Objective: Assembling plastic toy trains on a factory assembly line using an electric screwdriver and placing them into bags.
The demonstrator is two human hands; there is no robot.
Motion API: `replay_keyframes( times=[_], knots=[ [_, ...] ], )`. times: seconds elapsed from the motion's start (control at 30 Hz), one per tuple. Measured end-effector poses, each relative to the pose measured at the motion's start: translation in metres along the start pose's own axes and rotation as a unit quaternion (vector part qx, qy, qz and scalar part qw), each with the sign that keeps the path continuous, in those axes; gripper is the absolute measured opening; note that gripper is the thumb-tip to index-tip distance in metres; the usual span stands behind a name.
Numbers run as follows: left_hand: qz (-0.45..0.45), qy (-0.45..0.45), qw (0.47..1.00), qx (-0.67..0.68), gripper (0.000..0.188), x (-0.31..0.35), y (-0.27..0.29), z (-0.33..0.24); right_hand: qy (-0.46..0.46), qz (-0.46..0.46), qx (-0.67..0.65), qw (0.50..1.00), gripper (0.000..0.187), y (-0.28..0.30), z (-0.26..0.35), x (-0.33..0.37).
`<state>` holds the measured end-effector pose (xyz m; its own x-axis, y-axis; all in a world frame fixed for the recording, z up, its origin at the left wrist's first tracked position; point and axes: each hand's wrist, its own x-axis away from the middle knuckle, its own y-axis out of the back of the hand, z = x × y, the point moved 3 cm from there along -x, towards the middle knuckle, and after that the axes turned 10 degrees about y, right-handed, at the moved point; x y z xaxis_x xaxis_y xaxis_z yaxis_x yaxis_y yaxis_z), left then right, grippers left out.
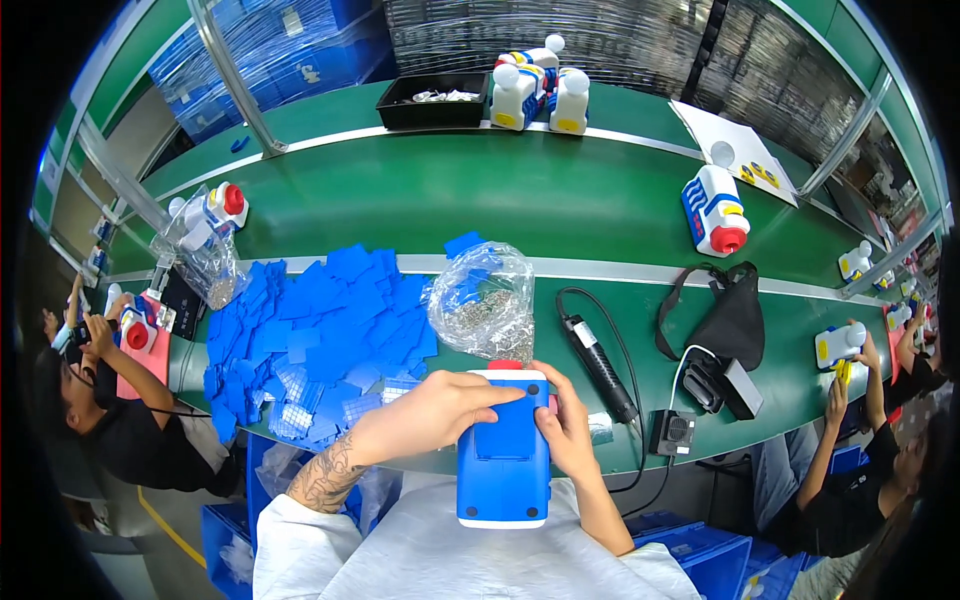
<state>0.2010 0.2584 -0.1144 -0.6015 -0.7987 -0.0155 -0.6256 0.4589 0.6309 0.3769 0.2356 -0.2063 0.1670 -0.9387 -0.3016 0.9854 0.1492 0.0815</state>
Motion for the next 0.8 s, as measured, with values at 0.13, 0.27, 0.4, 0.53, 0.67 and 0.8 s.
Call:
replay_keyframes(
  times=[0.13, 0.27, 0.4, 0.53, 0.67, 0.8],
  knots=[
    [0.002, 0.017, 1.0, 0.008, 0.038, 0.002, -0.002, -0.001, 0.006, -0.001, 0.007, 1.0, 0.048, 0.001, 0.0, 0.001],
    [-0.006, 0.028, 0.999, 0.046, 0.039, 0.005, -0.002, 0.0, 0.042, 0.0, 0.023, 0.999, 0.048, -0.001, 0.001, -0.001],
    [-0.008, 0.078, 0.997, -0.002, 0.039, 0.009, -0.018, 0.0, 0.023, -0.015, -0.022, 0.999, 0.048, 0.001, -0.007, 0.002],
    [-0.142, 0.059, 0.97, -0.19, 0.041, 0.016, -0.02, -0.01, -0.005, -0.029, -0.088, 0.996, 0.046, 0.002, 0.005, -0.001],
    [-0.141, 0.129, 0.982, -0.016, 0.056, 0.016, -0.022, 0.011, -0.059, -0.001, -0.032, 0.998, 0.04, -0.001, 0.016, -0.006],
    [-0.111, 0.143, 0.981, 0.073, 0.062, 0.012, -0.022, 0.04, -0.074, 0.008, -0.036, 0.997, 0.04, -0.004, 0.012, -0.007]
  ],
)
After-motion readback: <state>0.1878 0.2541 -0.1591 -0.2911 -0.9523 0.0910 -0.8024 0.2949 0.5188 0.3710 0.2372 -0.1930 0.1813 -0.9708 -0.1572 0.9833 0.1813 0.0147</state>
